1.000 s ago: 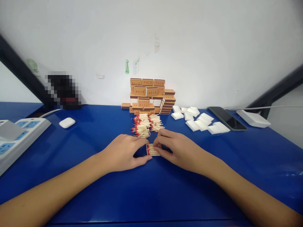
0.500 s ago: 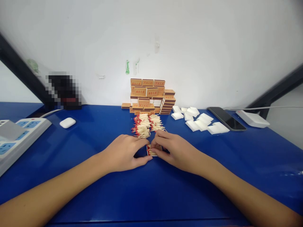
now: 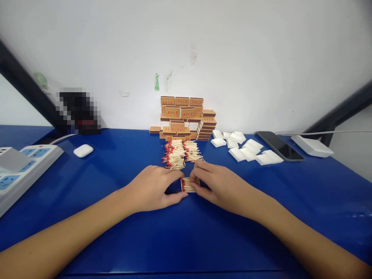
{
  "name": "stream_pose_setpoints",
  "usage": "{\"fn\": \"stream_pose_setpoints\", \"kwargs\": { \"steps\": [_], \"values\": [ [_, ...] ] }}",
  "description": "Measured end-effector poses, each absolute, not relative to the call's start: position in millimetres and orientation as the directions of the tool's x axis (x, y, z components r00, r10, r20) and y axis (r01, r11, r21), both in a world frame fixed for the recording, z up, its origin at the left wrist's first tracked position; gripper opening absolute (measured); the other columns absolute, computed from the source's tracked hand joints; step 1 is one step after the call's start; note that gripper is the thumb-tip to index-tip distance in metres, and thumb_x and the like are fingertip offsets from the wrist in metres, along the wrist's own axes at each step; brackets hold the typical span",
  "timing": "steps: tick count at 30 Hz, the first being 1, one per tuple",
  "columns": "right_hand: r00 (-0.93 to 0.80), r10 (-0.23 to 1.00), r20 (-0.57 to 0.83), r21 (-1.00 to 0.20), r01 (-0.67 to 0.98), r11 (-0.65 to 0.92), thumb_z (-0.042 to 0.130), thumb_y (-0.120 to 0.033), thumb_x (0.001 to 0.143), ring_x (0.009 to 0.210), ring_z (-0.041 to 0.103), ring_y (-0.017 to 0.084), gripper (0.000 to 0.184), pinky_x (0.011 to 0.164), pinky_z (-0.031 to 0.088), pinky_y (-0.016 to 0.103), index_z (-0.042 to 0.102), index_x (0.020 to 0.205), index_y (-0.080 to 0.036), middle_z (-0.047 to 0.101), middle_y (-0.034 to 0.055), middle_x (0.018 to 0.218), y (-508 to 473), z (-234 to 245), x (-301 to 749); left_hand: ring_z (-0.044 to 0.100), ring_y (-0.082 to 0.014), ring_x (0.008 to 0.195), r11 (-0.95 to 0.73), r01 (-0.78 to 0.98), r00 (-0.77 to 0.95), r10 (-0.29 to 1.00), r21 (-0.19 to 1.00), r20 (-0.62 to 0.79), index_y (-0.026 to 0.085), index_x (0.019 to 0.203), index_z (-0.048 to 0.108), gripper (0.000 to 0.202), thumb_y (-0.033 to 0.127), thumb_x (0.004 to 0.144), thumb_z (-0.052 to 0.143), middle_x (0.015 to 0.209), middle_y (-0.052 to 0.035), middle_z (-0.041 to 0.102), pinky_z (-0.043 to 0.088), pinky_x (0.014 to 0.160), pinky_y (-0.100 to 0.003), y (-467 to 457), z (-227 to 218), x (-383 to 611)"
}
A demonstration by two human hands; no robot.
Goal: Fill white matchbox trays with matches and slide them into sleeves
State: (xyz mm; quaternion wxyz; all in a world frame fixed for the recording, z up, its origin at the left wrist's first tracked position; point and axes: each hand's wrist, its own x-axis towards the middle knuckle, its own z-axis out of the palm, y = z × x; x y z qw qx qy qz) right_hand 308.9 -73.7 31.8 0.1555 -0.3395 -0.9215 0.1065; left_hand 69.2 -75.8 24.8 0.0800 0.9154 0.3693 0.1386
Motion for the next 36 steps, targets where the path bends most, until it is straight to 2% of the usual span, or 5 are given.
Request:
{"fn": "stream_pose_setpoints", "kwargs": {
  "steps": [6,17,24,31,36],
  "values": [
    [-0.701,0.658,0.274,-0.324,0.577,0.749,0.056,-0.018,0.102,0.077,0.061,0.016,0.009,0.070,0.049,0.029,0.065,0.103,-0.018,0.062,0.0053,0.097,-72,29,307,0.058,-0.0154,0.056,-0.714,0.654,0.690,0.699,0.252,0.189,0.019,0.103,0.068,0.029,0.046,0.096,0.065,0.068,0.0023,0.063,0.036,0.054,-0.028,-76,25,69],
    [-0.702,0.620,0.352,-0.259,0.563,0.785,0.062,-0.015,0.098,0.073,0.059,0.014,0.003,0.065,0.045,0.026,0.063,0.096,-0.018,0.063,0.0038,0.094,-70,23,305,0.057,-0.0150,0.053,-0.722,0.644,0.699,0.689,0.252,0.188,0.019,0.096,0.064,0.027,0.046,0.095,0.065,0.065,0.0039,0.060,0.037,0.051,-0.029,-79,27,71],
    [-0.717,0.617,0.325,-0.218,0.579,0.786,0.057,-0.020,0.102,0.071,0.059,0.014,0.015,0.065,0.045,0.027,0.065,0.090,-0.017,0.063,0.0046,0.091,-72,24,304,0.055,-0.0148,0.051,-0.717,0.649,0.695,0.695,0.255,0.186,0.020,0.087,0.060,0.029,0.047,0.095,0.064,0.064,0.0039,0.059,0.036,0.051,-0.029,-78,28,71],
    [-0.745,0.590,0.311,-0.159,0.572,0.805,0.059,-0.021,0.102,0.070,0.059,0.014,0.012,0.061,0.044,0.027,0.066,0.093,-0.015,0.064,0.0056,0.094,-72,29,306,0.057,-0.0160,0.053,-0.709,0.658,0.691,0.703,0.256,0.169,0.019,0.091,0.063,0.029,0.048,0.095,0.064,0.065,0.0025,0.062,0.036,0.052,-0.029,-79,28,70],
    [-0.752,0.597,0.278,-0.133,0.586,0.799,0.060,-0.021,0.101,0.069,0.059,0.014,0.013,0.060,0.043,0.028,0.067,0.092,-0.015,0.064,0.0062,0.094,-74,33,309,0.060,-0.0165,0.055,-0.697,0.662,0.684,0.712,0.276,0.158,0.019,0.103,0.068,0.030,0.048,0.094,0.066,0.066,0.0024,0.064,0.038,0.054,-0.028,-78,28,71]
  ]
}}
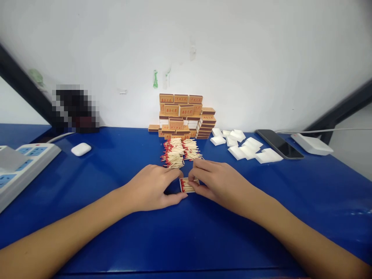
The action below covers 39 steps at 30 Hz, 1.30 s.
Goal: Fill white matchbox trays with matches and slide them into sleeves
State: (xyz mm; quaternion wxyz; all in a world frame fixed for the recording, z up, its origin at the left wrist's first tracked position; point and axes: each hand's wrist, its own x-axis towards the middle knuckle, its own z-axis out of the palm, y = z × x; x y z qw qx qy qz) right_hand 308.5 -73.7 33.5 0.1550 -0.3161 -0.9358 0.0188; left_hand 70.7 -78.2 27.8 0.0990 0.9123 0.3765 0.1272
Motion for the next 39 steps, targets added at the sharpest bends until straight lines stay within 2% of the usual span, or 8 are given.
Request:
{"fn": "stream_pose_setpoints", "kwargs": {
  "steps": [4,10,17,24,29,39],
  "values": [
    [-0.729,0.619,0.293,-0.182,0.593,0.784,0.055,-0.021,0.104,0.069,0.058,0.014,0.018,0.063,0.043,0.028,0.069,0.093,-0.017,0.063,0.0058,0.092,-73,36,311,0.060,-0.0160,0.055,-0.696,0.664,0.682,0.713,0.273,0.161,0.019,0.106,0.068,0.032,0.048,0.094,0.065,0.066,0.0023,0.064,0.039,0.054,-0.028,-78,28,71],
    [-0.647,0.678,0.350,-0.257,0.630,0.733,0.056,-0.021,0.101,0.068,0.056,0.014,0.015,0.061,0.041,0.028,0.069,0.094,-0.018,0.062,0.0052,0.090,-66,42,321,0.061,-0.0153,0.055,-0.708,0.657,0.688,0.704,0.259,0.178,0.020,0.113,0.068,0.033,0.046,0.093,0.067,0.065,0.0037,0.063,0.041,0.054,-0.027,-78,26,70],
    [-0.482,0.771,0.416,-0.318,0.717,0.620,0.059,-0.024,0.099,0.069,0.054,0.017,0.017,0.062,0.039,0.030,0.066,0.084,-0.019,0.057,0.0025,0.076,-48,42,332,0.059,-0.0130,0.053,-0.739,0.640,0.626,0.661,0.211,0.414,0.020,0.113,0.068,0.032,0.047,0.097,0.063,0.062,0.0048,0.060,0.040,0.055,-0.025,-78,23,68],
    [-0.493,0.816,0.302,-0.301,0.763,0.572,0.063,-0.020,0.095,0.072,0.055,0.016,0.008,0.065,0.040,0.029,0.070,0.091,-0.019,0.059,0.0028,0.083,-35,31,340,0.059,-0.0147,0.054,-0.700,0.661,0.652,0.714,0.272,0.256,0.019,0.116,0.071,0.036,0.046,0.093,0.068,0.064,0.0039,0.061,0.040,0.055,-0.027,-77,25,69],
    [-0.526,0.829,0.188,-0.325,0.764,0.558,0.060,-0.015,0.096,0.074,0.056,0.016,0.010,0.066,0.042,0.029,0.069,0.091,-0.018,0.059,0.0038,0.089,-31,26,343,0.061,-0.0151,0.054,-0.696,0.660,0.680,0.713,0.284,0.168,0.019,0.116,0.072,0.035,0.046,0.093,0.068,0.064,0.0034,0.063,0.042,0.055,-0.027,-77,28,70],
    [-0.636,0.750,0.181,-0.456,0.621,0.637,0.057,-0.020,0.101,0.075,0.056,0.014,0.009,0.067,0.044,0.027,0.063,0.095,-0.020,0.059,0.0025,0.095,-60,38,324,0.059,-0.0174,0.056,-0.628,0.719,0.619,0.773,0.299,0.134,0.020,0.120,0.071,0.039,0.047,0.093,0.067,0.064,0.0023,0.061,0.039,0.056,-0.028,-76,28,70]
  ]
}}
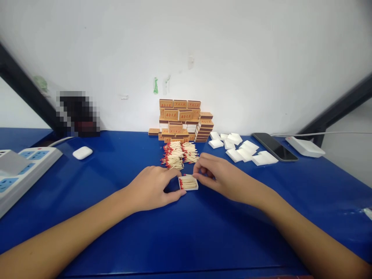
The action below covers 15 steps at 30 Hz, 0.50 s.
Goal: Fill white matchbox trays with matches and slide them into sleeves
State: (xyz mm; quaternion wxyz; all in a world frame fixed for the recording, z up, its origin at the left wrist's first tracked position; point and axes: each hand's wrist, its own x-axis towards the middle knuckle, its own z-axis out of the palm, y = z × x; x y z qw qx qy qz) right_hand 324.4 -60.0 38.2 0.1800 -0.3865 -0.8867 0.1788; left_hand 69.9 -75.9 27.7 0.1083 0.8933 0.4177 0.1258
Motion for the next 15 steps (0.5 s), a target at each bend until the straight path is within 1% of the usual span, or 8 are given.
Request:
{"fn": "stream_pose_setpoints", "kwargs": {
  "steps": [2,5,10,13,15],
  "values": [
    [-0.665,0.725,0.181,-0.434,0.608,0.665,0.057,-0.017,0.100,0.075,0.056,0.014,0.008,0.067,0.043,0.027,0.063,0.095,-0.019,0.060,0.0028,0.096,-66,38,319,0.059,-0.0174,0.057,-0.621,0.722,0.618,0.777,0.305,0.119,0.020,0.119,0.071,0.037,0.047,0.094,0.067,0.065,0.0022,0.061,0.038,0.055,-0.028,-76,28,70],
    [-0.668,0.710,0.224,-0.405,0.599,0.691,0.059,-0.015,0.099,0.074,0.056,0.014,0.009,0.067,0.043,0.027,0.065,0.094,-0.019,0.060,0.0028,0.094,-66,38,318,0.058,-0.0175,0.056,-0.618,0.724,0.618,0.779,0.306,0.110,0.020,0.117,0.071,0.036,0.047,0.093,0.066,0.064,0.0023,0.060,0.037,0.055,-0.028,-75,28,71],
    [-0.515,0.773,0.372,-0.338,0.700,0.629,0.059,-0.019,0.099,0.074,0.056,0.016,0.009,0.066,0.042,0.029,0.067,0.094,-0.019,0.059,0.0027,0.086,-50,37,333,0.057,-0.0168,0.055,-0.626,0.714,0.623,0.773,0.313,0.124,0.019,0.121,0.071,0.039,0.047,0.093,0.067,0.063,0.0028,0.060,0.038,0.056,-0.028,-75,27,71],
    [-0.469,0.808,0.356,-0.304,0.760,0.575,0.062,-0.019,0.097,0.074,0.056,0.017,0.005,0.066,0.042,0.030,0.067,0.098,-0.018,0.059,0.0033,0.088,-40,29,339,0.058,-0.0166,0.055,-0.639,0.706,0.637,0.761,0.305,0.122,0.019,0.120,0.071,0.039,0.047,0.094,0.066,0.064,0.0026,0.061,0.037,0.056,-0.028,-76,26,71],
    [-0.458,0.819,0.345,-0.294,0.776,0.558,0.064,-0.022,0.096,0.073,0.057,0.017,0.007,0.066,0.043,0.031,0.066,0.102,-0.019,0.060,0.0035,0.090,-34,23,340,0.058,-0.0166,0.055,-0.645,0.703,0.642,0.757,0.300,0.123,0.019,0.120,0.071,0.038,0.047,0.094,0.065,0.064,0.0025,0.061,0.037,0.056,-0.028,-76,26,70]
  ]
}}
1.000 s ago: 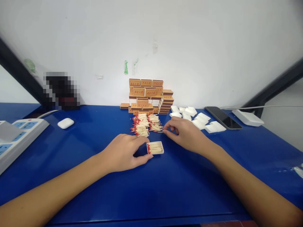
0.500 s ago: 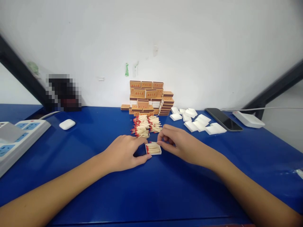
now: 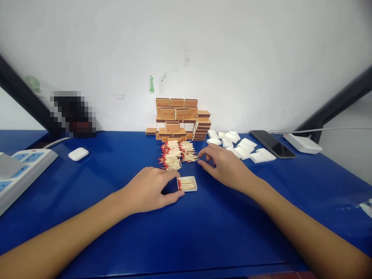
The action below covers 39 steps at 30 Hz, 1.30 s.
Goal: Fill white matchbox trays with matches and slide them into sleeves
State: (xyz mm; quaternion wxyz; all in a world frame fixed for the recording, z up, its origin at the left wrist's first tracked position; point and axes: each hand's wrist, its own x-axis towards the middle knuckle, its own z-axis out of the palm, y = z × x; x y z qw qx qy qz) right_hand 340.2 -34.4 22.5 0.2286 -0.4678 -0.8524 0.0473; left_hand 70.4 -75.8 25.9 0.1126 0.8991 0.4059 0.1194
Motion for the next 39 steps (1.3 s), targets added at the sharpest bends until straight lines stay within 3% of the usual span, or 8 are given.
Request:
{"fn": "stream_pose_setpoints", "kwargs": {
  "steps": [4,12,17,25,39],
  "values": [
    [-0.446,0.802,0.397,-0.306,0.760,0.574,0.067,-0.029,0.097,0.071,0.055,0.016,0.010,0.065,0.043,0.031,0.064,0.098,-0.020,0.060,0.0031,0.090,-30,13,334,0.059,-0.0170,0.057,-0.645,0.702,0.643,0.756,0.301,0.120,0.020,0.121,0.071,0.040,0.049,0.095,0.064,0.065,0.0024,0.062,0.038,0.057,-0.028,-75,26,71],
    [-0.505,0.736,0.451,-0.322,0.677,0.662,0.062,-0.028,0.101,0.076,0.058,0.017,0.011,0.071,0.046,0.031,0.067,0.104,-0.019,0.061,0.0048,0.097,-22,6,321,0.059,-0.0175,0.057,-0.636,0.714,0.637,0.764,0.294,0.104,0.020,0.122,0.071,0.040,0.050,0.095,0.064,0.065,0.0019,0.063,0.038,0.058,-0.028,-75,26,71],
    [-0.490,0.787,0.375,-0.396,0.683,0.614,0.067,-0.022,0.097,0.073,0.056,0.015,0.003,0.068,0.043,0.030,0.068,0.096,-0.019,0.061,0.0036,0.093,-14,4,323,0.059,-0.0175,0.057,-0.636,0.711,0.639,0.762,0.299,0.102,0.021,0.122,0.071,0.040,0.049,0.095,0.064,0.066,0.0021,0.063,0.038,0.058,-0.029,-76,27,70],
    [-0.414,0.890,0.193,-0.522,0.724,0.450,0.068,-0.024,0.096,0.070,0.053,0.015,0.009,0.065,0.042,0.030,0.066,0.089,-0.019,0.060,0.0030,0.088,-18,15,325,0.059,-0.0171,0.057,-0.640,0.711,0.640,0.761,0.293,0.108,0.020,0.123,0.070,0.041,0.050,0.095,0.064,0.066,0.0020,0.063,0.039,0.058,-0.028,-75,27,70],
    [-0.506,0.845,0.174,-0.432,0.732,0.527,0.063,-0.021,0.099,0.079,0.056,0.019,0.010,0.070,0.042,0.031,0.067,0.090,-0.019,0.060,0.0049,0.090,-11,17,334,0.059,-0.0167,0.056,-0.646,0.709,0.647,0.756,0.284,0.103,0.020,0.121,0.071,0.040,0.049,0.095,0.064,0.066,0.0020,0.063,0.036,0.056,-0.028,-76,29,70]
  ]
}}
